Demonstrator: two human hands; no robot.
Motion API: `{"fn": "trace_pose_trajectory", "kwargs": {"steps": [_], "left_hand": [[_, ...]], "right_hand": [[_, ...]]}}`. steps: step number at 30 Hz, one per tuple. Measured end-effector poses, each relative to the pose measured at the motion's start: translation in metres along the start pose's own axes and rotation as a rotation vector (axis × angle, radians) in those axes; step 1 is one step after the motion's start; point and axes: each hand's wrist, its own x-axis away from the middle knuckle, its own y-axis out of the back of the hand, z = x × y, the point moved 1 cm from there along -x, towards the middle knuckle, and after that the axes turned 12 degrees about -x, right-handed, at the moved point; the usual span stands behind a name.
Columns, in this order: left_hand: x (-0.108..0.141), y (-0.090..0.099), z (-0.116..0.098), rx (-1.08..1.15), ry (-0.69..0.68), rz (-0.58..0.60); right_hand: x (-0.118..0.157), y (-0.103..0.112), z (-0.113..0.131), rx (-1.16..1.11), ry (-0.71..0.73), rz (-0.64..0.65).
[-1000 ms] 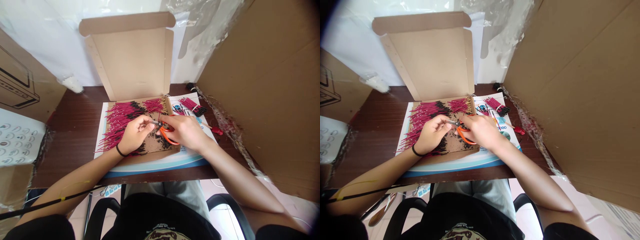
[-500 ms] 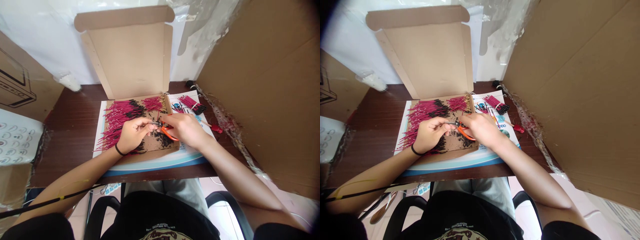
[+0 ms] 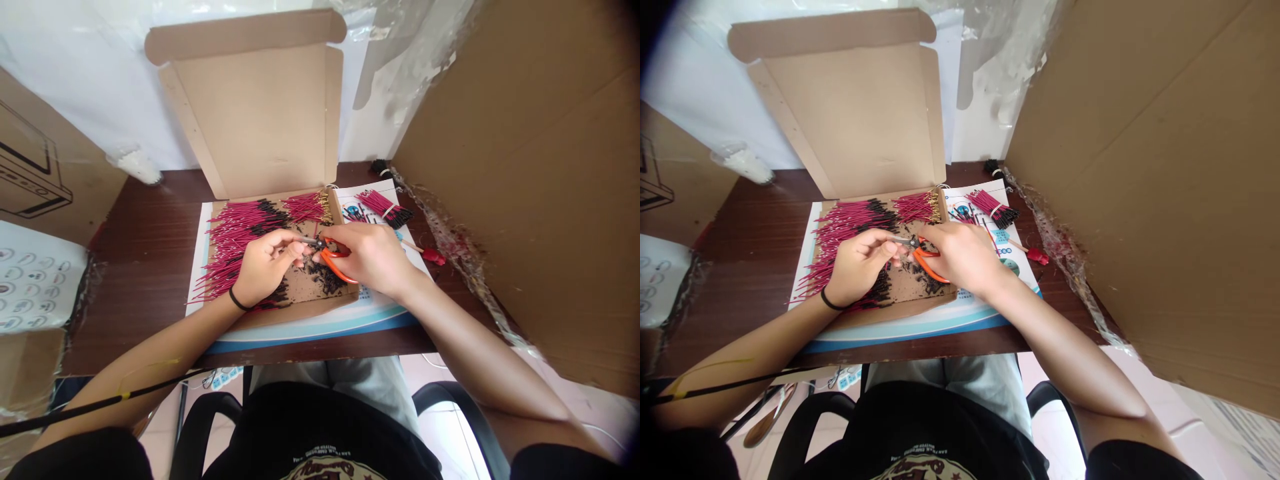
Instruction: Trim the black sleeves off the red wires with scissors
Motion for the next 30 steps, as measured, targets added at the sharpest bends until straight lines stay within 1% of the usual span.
{"fn": "trace_pose_trajectory", "kwargs": {"steps": [8, 12, 16, 19, 23, 26, 30], "left_hand": [[0.0011, -0.0003, 0.0037, 0.005, -0.015, -0.012], [0.0025, -0.0014, 0.0055, 0.024, -0.030, -0.034], [0.0027, -0.0024, 0.0051, 0.037, -0.036, -0.039], [0.0015, -0.0021, 0.0033, 0.036, -0.031, -0.028], [-0.0003, -0.0012, 0.0009, 0.057, -0.031, -0.047], [-0.0010, -0.0012, 0.0002, 0.052, -0.043, -0.054], [-0.0010, -0.0010, 0.0008, 0.025, -0.056, -0.059]], "right_hand": [[-0.0003, -0.0001, 0.0014, 0.024, 0.005, 0.053], [-0.0001, 0.0013, 0.0021, 0.045, 0.042, 0.060], [0.0010, -0.0003, 0.0000, 0.094, 0.036, 0.067], [0.0019, -0.0023, -0.0022, 0.122, 0.023, 0.022], [0.0010, -0.0008, -0.0031, 0.035, 0.017, -0.062], [-0.0004, 0.0018, -0.0023, -0.014, 0.020, -0.058], [-0.0001, 0.0013, -0.0016, 0.005, 0.046, -0.033]]}}
